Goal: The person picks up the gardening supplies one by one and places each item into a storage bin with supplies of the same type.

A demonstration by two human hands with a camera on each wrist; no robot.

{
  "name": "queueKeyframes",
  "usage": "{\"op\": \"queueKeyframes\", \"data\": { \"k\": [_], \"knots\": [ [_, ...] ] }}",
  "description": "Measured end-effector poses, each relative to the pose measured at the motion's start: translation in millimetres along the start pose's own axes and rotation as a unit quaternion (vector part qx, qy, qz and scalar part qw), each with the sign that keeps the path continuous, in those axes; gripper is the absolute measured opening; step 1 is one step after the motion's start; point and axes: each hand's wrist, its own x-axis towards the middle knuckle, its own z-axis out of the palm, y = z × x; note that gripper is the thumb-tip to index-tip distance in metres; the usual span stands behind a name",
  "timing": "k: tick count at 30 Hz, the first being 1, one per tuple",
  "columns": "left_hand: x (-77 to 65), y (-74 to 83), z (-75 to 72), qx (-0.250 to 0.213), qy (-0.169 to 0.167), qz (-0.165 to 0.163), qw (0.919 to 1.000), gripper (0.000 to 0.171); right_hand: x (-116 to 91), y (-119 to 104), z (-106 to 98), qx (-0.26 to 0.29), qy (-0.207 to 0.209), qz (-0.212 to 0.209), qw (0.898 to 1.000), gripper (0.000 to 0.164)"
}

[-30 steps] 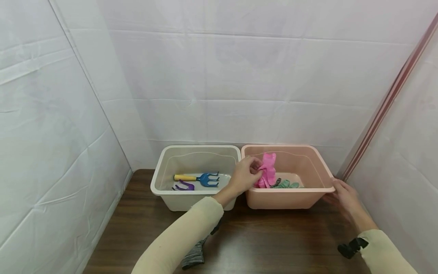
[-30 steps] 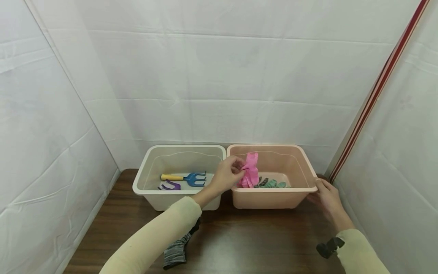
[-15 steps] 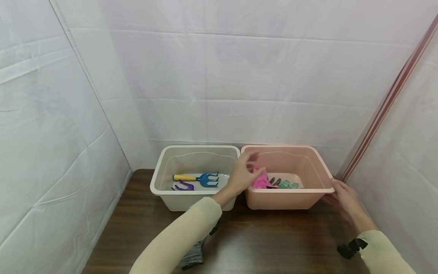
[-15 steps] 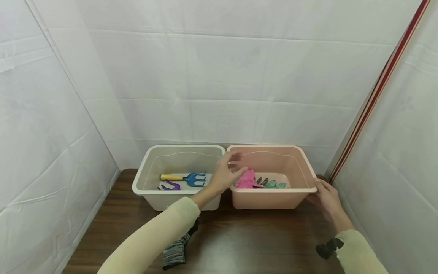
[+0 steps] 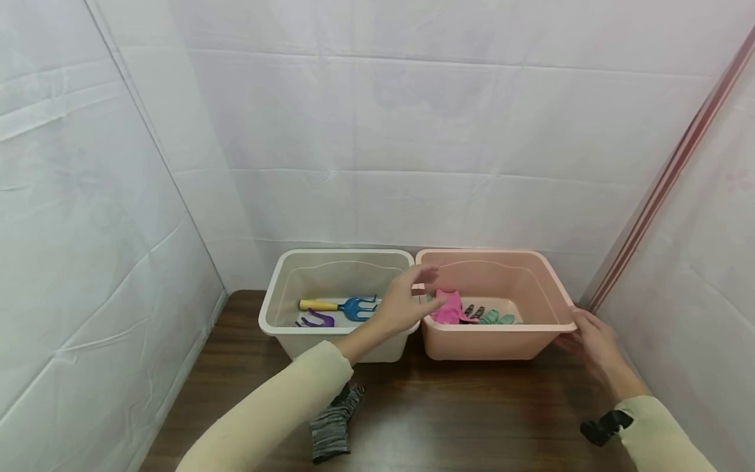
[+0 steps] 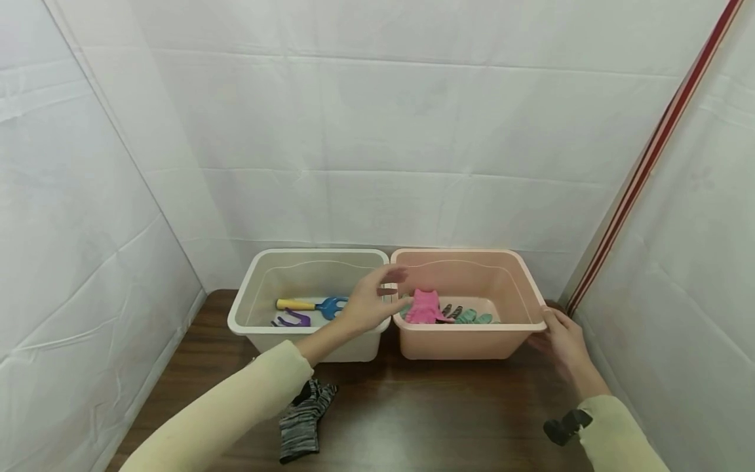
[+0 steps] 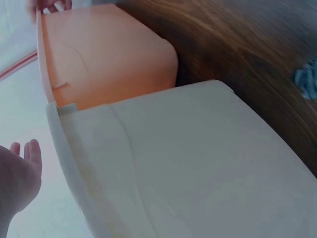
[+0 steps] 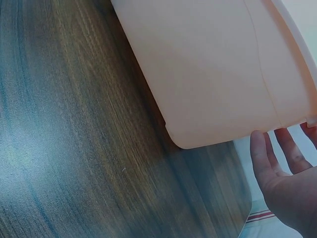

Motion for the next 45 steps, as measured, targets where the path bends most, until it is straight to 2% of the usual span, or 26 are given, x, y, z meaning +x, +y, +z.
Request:
{"op": "queueKeyframes", "data": {
  "k": [5, 8, 12, 19, 25, 33, 37, 41, 45],
  "knots": [
    [-16.4, 2.0, -8.1, 0.024, -0.04, 0.004, 0.9989, 0.061, 5.0, 8.0, -4.6, -0.012, 0.013, -0.001, 1.0, 0.037],
    [-25.2, 2.5, -11.2, 0.037, -0.052, -0.006, 0.998, 0.059, 8.0, 12.3, -6.6, -0.015, 0.014, -0.009, 1.0, 0.037],
    [-35.9, 4.1, -15.9, 0.044, -0.057, -0.019, 0.9972, 0.06, 8.9, 13.4, -6.2, -0.014, 0.014, -0.016, 1.0, 0.043],
    [-48.7, 6.2, -26.5, 0.019, -0.073, -0.009, 0.9971, 0.058, 7.5, 12.3, -3.7, -0.022, 0.02, -0.013, 0.999, 0.06],
    [-57.8, 5.1, -35.9, 0.024, -0.073, -0.017, 0.9969, 0.061, 7.3, 12.2, -3.9, -0.012, 0.021, -0.012, 1.0, 0.048],
    [-68.2, -2.7, -47.3, 0.029, -0.071, -0.026, 0.9967, 0.061, 7.4, 12.2, -2.5, -0.028, 0.028, -0.008, 0.999, 0.066],
    [-74.1, -4.5, -52.9, 0.027, -0.085, -0.038, 0.9953, 0.061, 6.3, 11.7, -2.5, -0.021, 0.026, -0.011, 0.999, 0.063],
    [-80.8, -6.1, -57.5, 0.021, -0.097, -0.036, 0.9944, 0.058, 7.2, 12.5, -4.0, -0.02, 0.025, -0.014, 0.999, 0.053],
    [-85.9, -6.2, -61.3, 0.016, -0.099, -0.025, 0.9947, 0.056, 8.7, 13.9, -5.0, -0.035, 0.026, -0.013, 0.999, 0.059]
  ]
}}
